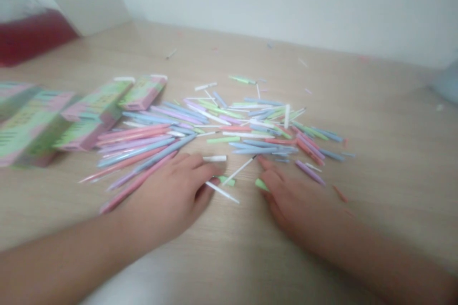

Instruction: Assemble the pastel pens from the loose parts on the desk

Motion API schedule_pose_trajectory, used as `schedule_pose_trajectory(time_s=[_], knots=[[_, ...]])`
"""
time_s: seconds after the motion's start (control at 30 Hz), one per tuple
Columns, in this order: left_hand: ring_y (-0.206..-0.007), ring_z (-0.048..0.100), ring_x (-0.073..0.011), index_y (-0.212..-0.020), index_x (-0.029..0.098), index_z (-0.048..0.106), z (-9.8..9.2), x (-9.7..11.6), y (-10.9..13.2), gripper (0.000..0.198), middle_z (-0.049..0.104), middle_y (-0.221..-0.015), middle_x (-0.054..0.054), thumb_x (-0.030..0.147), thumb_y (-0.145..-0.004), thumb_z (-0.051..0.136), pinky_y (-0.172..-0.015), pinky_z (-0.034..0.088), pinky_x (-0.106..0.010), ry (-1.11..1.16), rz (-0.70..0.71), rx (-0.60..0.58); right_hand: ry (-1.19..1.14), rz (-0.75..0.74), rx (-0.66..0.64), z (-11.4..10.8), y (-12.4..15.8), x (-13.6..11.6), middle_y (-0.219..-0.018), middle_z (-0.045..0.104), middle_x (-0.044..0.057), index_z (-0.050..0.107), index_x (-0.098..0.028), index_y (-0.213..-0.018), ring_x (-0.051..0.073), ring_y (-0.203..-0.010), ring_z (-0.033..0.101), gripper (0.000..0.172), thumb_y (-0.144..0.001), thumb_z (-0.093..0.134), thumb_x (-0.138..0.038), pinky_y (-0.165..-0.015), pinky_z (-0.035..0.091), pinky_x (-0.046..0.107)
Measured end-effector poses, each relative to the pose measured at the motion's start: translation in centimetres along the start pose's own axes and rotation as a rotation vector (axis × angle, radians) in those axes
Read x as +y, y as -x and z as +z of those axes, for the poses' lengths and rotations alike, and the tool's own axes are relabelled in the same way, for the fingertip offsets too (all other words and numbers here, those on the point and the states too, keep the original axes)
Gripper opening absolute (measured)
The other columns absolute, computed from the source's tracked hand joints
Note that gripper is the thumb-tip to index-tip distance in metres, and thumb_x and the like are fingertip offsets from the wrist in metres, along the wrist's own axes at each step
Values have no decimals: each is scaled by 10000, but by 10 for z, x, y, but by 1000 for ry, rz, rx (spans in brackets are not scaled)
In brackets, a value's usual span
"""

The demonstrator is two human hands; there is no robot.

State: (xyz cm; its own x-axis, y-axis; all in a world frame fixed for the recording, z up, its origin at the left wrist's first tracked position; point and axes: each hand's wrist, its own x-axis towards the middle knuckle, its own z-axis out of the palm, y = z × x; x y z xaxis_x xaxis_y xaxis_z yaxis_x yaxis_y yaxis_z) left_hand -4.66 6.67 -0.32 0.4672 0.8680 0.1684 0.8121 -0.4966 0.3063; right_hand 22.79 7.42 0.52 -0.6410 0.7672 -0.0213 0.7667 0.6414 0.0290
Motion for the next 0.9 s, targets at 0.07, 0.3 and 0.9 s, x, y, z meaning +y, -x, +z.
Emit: schedule_pose_trajectory(time_s=[0.07, 0.3, 0.9], knots=[[-1060, 678, -298, -1284, 278, 726, 0, 2, 0, 339, 732, -1147, -78, 266, -1025, 508, -959, 533, -501, -12, -3, -8, -49, 21, 85, 1, -1, 3, -1449, 682, 203, 642, -112, -1345, 306, -1040, 766, 401, -965, 516, -102, -727, 590, 369], [-1123, 692, -316, -1323, 240, 676, -2, 6, 4, 353, 741, -1210, -88, 385, -1026, 552, -991, 534, -493, -47, 13, 58, -377, -1, 125, -4, 11, 2, -796, 687, 30, 586, -221, -863, 195, -688, 640, 187, -1007, 492, -149, -622, 453, 302], [-902, 747, -333, -1080, 274, 666, -1, 12, 4, 346, 764, -996, -68, 518, -1069, 421, -729, 551, -456, -163, -40, -86, -450, -223, -16, 2, 9, -5, -895, 761, 25, 718, -210, -949, 202, -769, 684, 69, -956, 650, -200, -680, 445, 316]])
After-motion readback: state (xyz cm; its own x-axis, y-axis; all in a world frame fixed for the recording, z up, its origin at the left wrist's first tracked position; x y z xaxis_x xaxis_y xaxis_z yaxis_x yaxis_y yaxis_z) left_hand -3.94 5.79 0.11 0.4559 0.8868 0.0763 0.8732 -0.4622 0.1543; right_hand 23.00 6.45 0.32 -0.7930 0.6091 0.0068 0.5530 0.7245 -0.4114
